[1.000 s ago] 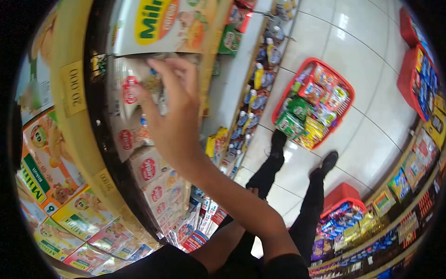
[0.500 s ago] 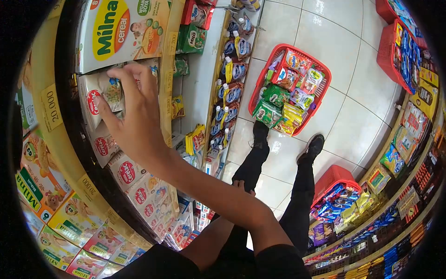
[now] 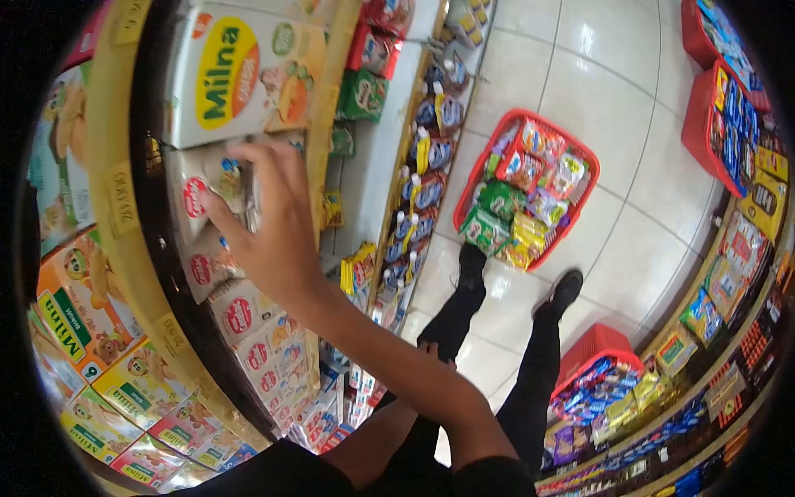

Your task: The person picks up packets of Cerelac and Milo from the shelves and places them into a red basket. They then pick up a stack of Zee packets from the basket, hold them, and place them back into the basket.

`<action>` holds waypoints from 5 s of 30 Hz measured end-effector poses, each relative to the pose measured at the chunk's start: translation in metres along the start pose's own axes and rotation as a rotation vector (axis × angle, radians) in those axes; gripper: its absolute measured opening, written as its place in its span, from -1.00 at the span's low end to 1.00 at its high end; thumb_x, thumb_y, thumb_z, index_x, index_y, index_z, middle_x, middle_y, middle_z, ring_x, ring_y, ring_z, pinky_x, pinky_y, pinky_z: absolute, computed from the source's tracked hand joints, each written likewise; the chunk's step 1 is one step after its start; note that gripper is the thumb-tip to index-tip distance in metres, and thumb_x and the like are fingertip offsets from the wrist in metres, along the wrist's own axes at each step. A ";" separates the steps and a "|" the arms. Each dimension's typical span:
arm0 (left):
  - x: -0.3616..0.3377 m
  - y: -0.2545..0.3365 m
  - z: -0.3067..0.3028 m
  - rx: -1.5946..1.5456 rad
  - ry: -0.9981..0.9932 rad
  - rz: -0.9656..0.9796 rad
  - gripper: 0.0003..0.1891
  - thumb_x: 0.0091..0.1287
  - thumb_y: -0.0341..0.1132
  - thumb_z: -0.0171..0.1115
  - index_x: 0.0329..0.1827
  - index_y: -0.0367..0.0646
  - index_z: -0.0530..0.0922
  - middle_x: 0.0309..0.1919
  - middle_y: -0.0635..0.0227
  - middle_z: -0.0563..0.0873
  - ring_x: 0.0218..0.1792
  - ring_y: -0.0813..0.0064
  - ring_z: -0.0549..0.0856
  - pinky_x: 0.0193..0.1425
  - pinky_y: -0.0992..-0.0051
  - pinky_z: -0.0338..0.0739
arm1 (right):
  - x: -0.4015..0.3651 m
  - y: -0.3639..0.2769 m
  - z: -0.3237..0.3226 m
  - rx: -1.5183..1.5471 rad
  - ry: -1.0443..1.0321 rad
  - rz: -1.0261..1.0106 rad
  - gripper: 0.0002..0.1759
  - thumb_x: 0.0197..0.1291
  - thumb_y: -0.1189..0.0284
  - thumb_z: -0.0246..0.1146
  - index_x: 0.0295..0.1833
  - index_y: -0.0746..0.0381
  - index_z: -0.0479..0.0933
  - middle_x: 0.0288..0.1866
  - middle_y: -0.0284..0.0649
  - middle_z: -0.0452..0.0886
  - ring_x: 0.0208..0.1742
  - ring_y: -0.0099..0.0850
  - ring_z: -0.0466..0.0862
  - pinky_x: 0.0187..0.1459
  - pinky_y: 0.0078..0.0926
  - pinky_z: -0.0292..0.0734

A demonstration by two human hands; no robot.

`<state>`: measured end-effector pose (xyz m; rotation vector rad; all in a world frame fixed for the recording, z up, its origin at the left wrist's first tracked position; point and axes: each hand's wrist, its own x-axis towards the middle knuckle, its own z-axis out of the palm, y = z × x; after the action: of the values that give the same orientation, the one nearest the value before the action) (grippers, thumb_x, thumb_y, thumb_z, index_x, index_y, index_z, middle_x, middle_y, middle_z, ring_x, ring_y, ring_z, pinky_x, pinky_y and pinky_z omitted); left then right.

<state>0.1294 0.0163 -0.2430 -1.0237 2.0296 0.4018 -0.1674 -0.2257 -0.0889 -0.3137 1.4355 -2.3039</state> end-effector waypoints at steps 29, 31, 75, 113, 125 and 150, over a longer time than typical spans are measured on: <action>-0.001 0.101 0.038 -0.460 0.074 -0.209 -0.44 0.12 -0.04 0.47 0.11 -0.15 0.55 0.02 0.15 0.73 0.09 0.20 0.71 0.17 0.26 0.61 | -0.351 0.089 -0.481 -0.748 0.177 0.717 -0.69 0.06 0.51 0.47 -0.06 0.25 0.60 -0.22 -0.13 0.69 -0.19 -0.31 0.72 -0.12 -0.37 0.62; 0.021 0.103 0.047 -0.705 0.218 -0.099 -0.46 0.14 -0.12 0.53 0.11 -0.17 0.54 -0.04 0.16 0.75 0.03 0.27 0.74 0.14 0.32 0.61 | -0.358 0.113 -0.513 -0.736 0.293 0.790 -0.67 0.02 0.52 0.48 -0.07 0.27 0.60 -0.21 -0.17 0.68 -0.17 -0.34 0.70 -0.08 -0.39 0.61; 0.124 0.112 -0.048 -1.162 0.729 0.338 -0.09 -0.23 -0.12 0.78 0.29 -0.12 0.56 -0.13 0.37 0.61 -0.12 0.50 0.61 -0.01 0.47 0.52 | -0.157 0.120 -0.413 -0.083 -0.428 0.803 0.38 -0.17 0.60 0.62 0.66 0.18 -0.18 0.50 -0.06 0.23 0.43 -0.20 0.40 0.35 -0.30 0.46; 0.020 0.196 -0.069 -1.039 -0.234 0.211 -0.53 0.28 -0.38 0.48 0.23 -0.21 0.55 -0.22 0.37 0.80 -0.31 0.79 0.71 -0.21 0.71 0.58 | -0.272 0.017 -0.511 0.511 -0.005 1.201 0.20 -0.13 -0.06 0.61 0.54 0.15 0.15 0.41 -0.22 0.41 0.43 -0.34 0.44 0.39 -0.36 0.40; 0.055 0.221 -0.013 -0.868 -0.061 0.359 -0.13 0.02 -0.08 0.68 0.36 -0.19 0.41 -0.15 0.41 0.62 -0.28 0.71 0.59 -0.24 0.64 0.51 | -0.261 0.038 -0.549 0.291 0.217 1.432 -0.23 0.21 0.15 0.44 0.43 0.16 0.29 0.22 -0.25 0.55 0.26 -0.42 0.57 0.28 -0.42 0.51; 0.160 0.104 0.099 -1.652 -0.601 0.124 0.32 -0.08 -0.21 0.72 0.65 -0.04 -0.12 0.50 0.16 0.24 0.55 0.22 0.20 0.57 0.20 0.19 | -0.243 0.135 -0.452 -0.257 -0.056 0.947 0.40 -0.19 0.14 0.62 0.66 0.27 -0.13 0.48 0.01 0.23 0.41 -0.17 0.43 0.38 -0.23 0.44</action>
<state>0.0448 0.0545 -0.4370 -1.3241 0.8880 2.3091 -0.0989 0.1950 -0.4052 0.2067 1.4198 -1.3449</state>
